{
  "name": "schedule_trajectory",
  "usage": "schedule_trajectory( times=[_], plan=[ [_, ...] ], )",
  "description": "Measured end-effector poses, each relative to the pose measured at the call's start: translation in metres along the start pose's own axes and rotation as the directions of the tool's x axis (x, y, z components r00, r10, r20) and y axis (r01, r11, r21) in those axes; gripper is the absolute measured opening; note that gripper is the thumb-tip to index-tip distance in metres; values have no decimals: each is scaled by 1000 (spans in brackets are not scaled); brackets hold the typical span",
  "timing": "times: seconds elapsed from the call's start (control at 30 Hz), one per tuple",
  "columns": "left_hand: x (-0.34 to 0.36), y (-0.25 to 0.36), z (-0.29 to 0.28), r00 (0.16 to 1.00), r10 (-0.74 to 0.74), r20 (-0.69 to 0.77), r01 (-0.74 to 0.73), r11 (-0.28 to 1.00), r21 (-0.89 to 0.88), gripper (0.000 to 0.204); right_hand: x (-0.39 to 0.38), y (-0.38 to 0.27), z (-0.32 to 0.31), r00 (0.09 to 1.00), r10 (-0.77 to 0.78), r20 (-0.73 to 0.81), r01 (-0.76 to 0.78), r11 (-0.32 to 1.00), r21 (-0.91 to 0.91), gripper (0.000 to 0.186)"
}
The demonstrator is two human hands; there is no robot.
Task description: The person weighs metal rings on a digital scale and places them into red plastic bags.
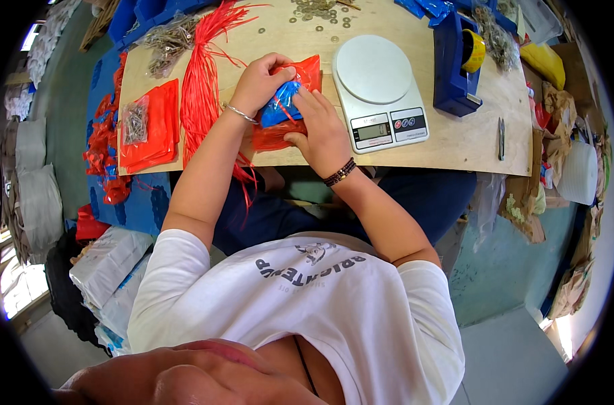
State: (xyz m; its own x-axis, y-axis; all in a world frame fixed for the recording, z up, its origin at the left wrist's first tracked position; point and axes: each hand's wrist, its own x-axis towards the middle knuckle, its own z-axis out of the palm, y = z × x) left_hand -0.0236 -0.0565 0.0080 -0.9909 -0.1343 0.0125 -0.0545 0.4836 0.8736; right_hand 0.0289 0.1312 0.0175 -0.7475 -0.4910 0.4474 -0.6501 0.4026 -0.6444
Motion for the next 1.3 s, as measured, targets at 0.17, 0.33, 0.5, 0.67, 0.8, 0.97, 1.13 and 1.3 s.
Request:
schedule_trajectory(
  times=[0.17, 0.33, 0.5, 0.67, 0.8, 0.97, 1.13, 1.3],
  plan=[
    [-5, 4, -7, 996, 56, -66, -66, 983, -172, 27, -5, 7, 6, 993, -26, -114, 29, 999, 25, 63],
    [-19, 11, -32, 991, 79, 108, -58, 981, -187, 19, -10, 3, 10, 986, 54, -156, -47, 998, 47, 62],
    [-25, 6, -43, 932, 322, 164, -338, 937, 84, 19, -11, 4, 9, 982, 136, -134, -136, 991, 7, 61],
    [-29, 11, -52, 907, 402, 128, -421, 845, 331, 12, -22, 8, 2, 987, 77, -144, -78, 997, -1, 52],
    [-30, 2, -63, 892, 434, 126, -423, 703, 572, 24, -27, -3, -11, 985, 50, -167, -40, 997, 61, 43],
    [-33, 3, -64, 901, 409, 145, -415, 715, 562, 31, 3, -33, -21, 982, -172, 77, 183, 968, -170, 47],
    [-56, 47, -75, 906, 404, 126, -414, 908, 63, 46, 22, -44, -8, 970, -167, 177, 210, 942, -262, 58],
    [-67, 46, -82, 893, 414, 178, -429, 901, 58, 51, 47, -18, -28, 996, -90, -16, 82, 959, -272, 65]
  ],
)
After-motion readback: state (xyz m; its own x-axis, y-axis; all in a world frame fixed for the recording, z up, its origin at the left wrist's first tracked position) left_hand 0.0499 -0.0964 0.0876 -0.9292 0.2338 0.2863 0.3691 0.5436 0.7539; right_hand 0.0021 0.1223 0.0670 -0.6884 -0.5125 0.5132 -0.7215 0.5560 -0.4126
